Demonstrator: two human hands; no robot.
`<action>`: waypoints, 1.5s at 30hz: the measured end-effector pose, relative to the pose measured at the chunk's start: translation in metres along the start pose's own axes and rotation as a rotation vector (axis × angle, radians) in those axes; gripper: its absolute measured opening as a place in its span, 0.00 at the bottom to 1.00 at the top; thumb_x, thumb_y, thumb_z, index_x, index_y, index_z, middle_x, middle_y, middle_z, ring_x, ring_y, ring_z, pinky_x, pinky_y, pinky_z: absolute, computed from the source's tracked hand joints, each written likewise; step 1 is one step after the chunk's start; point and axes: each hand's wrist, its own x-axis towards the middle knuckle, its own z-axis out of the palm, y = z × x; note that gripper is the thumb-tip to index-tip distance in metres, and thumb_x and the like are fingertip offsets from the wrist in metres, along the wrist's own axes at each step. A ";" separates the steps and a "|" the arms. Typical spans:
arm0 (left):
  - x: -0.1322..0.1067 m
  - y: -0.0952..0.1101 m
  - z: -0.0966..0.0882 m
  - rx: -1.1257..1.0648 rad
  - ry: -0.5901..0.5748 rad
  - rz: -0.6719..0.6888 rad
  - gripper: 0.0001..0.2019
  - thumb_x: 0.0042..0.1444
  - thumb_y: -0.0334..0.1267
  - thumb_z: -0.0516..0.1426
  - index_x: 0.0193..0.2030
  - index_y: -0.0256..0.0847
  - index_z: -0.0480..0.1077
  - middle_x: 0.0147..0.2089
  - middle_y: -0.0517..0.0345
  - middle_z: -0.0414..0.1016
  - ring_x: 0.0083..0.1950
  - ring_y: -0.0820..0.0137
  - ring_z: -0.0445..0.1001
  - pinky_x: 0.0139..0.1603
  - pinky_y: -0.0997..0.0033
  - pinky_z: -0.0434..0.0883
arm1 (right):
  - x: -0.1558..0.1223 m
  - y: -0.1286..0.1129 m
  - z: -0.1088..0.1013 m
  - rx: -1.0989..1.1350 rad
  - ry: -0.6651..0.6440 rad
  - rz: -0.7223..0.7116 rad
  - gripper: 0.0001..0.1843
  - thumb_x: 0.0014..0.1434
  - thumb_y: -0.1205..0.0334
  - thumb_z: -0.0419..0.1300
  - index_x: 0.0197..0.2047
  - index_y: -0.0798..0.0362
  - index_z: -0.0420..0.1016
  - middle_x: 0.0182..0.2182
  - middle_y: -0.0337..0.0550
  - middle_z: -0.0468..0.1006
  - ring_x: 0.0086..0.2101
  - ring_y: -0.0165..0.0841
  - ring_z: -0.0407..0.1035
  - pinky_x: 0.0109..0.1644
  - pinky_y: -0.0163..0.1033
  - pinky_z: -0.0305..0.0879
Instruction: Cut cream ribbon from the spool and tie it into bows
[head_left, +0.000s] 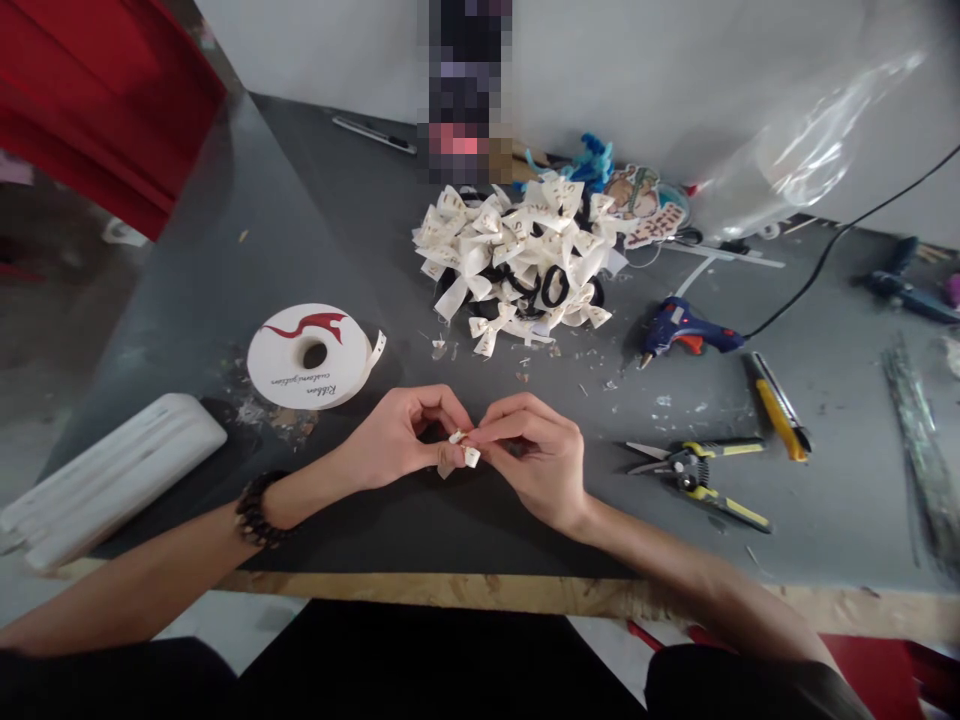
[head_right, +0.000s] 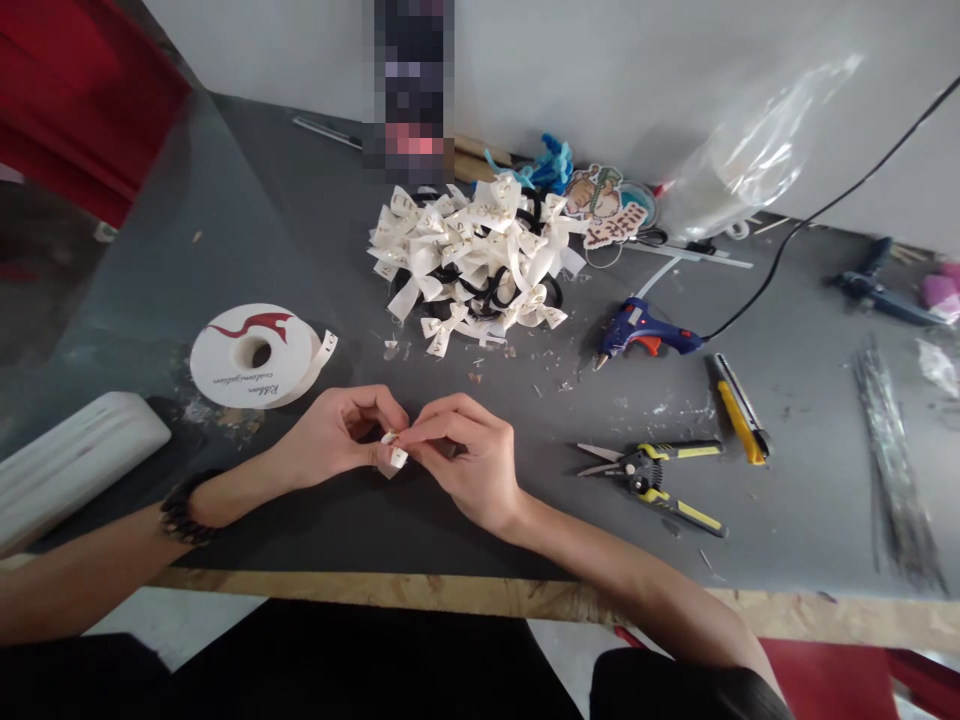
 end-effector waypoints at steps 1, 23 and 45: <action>0.000 0.000 0.001 -0.014 0.009 -0.004 0.14 0.53 0.37 0.75 0.40 0.36 0.77 0.31 0.59 0.81 0.30 0.76 0.78 0.33 0.78 0.74 | 0.001 0.000 -0.001 -0.014 0.002 -0.021 0.05 0.63 0.63 0.73 0.38 0.41 0.88 0.37 0.40 0.83 0.32 0.31 0.76 0.31 0.38 0.72; 0.000 -0.004 0.000 -0.035 0.102 0.027 0.18 0.57 0.40 0.73 0.32 0.37 0.68 0.39 0.53 0.81 0.40 0.70 0.80 0.40 0.73 0.75 | -0.001 -0.002 0.000 0.061 -0.064 0.113 0.07 0.67 0.60 0.70 0.48 0.43 0.87 0.43 0.43 0.84 0.33 0.30 0.74 0.34 0.39 0.71; -0.010 0.000 0.008 0.682 0.075 0.405 0.10 0.63 0.29 0.64 0.35 0.41 0.68 0.42 0.55 0.80 0.49 0.69 0.81 0.47 0.72 0.75 | -0.003 -0.002 -0.003 -0.134 -0.110 0.136 0.06 0.70 0.61 0.62 0.40 0.52 0.77 0.27 0.37 0.79 0.24 0.26 0.70 0.28 0.33 0.64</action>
